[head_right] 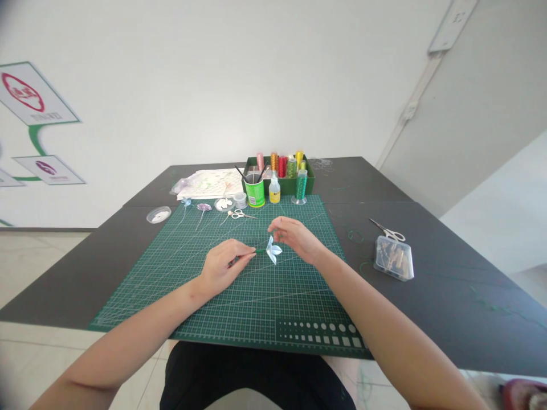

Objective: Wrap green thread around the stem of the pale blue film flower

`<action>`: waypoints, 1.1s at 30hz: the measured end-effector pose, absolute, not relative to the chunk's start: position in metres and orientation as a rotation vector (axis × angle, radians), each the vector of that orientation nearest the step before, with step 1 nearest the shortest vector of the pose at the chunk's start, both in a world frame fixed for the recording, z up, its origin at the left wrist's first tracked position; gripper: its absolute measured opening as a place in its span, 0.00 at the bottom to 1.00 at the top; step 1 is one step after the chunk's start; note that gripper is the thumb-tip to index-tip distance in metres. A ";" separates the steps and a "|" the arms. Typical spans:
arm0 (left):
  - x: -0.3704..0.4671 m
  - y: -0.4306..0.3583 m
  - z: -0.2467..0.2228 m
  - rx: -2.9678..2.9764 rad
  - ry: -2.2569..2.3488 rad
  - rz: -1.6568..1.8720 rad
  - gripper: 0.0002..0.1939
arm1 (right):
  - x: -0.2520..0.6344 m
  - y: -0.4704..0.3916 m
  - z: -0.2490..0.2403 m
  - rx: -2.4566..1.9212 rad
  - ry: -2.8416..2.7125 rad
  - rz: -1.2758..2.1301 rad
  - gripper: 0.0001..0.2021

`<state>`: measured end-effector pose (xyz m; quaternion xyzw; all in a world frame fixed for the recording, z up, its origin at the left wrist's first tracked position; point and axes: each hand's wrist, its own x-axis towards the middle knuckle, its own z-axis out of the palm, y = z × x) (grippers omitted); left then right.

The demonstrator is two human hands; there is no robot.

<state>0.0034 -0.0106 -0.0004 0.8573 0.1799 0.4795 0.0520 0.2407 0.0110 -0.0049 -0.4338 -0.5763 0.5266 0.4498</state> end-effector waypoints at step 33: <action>-0.001 0.005 -0.014 2.583 0.944 1.150 0.09 | 0.204 -0.037 0.023 -1.230 -2.037 0.648 0.18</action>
